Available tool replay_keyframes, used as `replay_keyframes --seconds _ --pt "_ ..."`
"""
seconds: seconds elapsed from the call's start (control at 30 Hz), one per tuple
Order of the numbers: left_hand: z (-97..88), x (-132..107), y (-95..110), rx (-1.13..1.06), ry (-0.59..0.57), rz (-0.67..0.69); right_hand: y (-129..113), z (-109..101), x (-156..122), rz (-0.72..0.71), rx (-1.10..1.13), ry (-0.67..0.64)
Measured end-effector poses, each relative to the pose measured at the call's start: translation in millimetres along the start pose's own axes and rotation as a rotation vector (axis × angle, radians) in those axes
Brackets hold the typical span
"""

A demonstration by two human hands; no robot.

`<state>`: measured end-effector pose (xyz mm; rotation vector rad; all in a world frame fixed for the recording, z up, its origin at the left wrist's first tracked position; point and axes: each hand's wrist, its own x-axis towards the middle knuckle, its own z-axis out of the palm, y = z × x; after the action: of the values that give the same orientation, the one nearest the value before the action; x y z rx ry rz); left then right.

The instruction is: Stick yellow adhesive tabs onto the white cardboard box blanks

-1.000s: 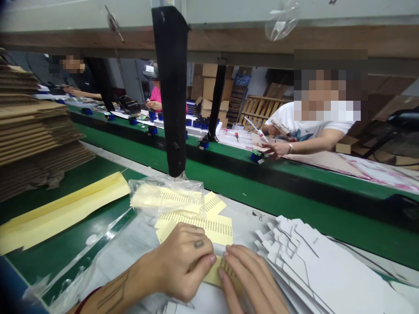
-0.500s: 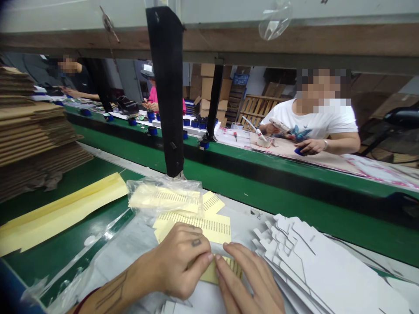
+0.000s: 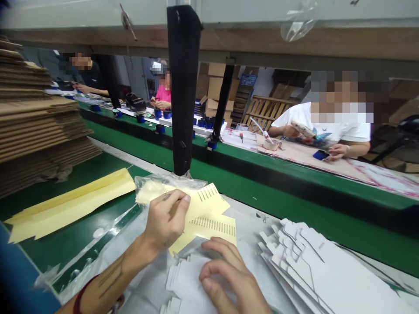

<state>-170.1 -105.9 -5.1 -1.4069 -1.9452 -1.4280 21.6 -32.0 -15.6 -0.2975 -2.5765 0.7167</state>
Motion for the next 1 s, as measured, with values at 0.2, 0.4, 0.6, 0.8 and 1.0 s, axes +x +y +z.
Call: replay_keyframes --seconds 0.2,0.4,0.6,0.8,1.0 --pt "4.6 -4 -1 0.015 -0.003 0.103 6 15 11 0.165 0.137 -0.206" --pt "7.0 -6 0 0.025 -0.004 0.119 11 21 7 0.163 0.111 -0.225" --pt "8.4 -7 1 0.042 -0.014 0.122 13 27 6 0.117 0.047 -0.240" --pt "8.9 -7 2 0.036 -0.023 0.125 9 31 3 0.202 0.039 -0.194" --pt "9.2 -7 2 0.034 -0.021 0.120 10 32 1 0.208 0.027 -0.196"
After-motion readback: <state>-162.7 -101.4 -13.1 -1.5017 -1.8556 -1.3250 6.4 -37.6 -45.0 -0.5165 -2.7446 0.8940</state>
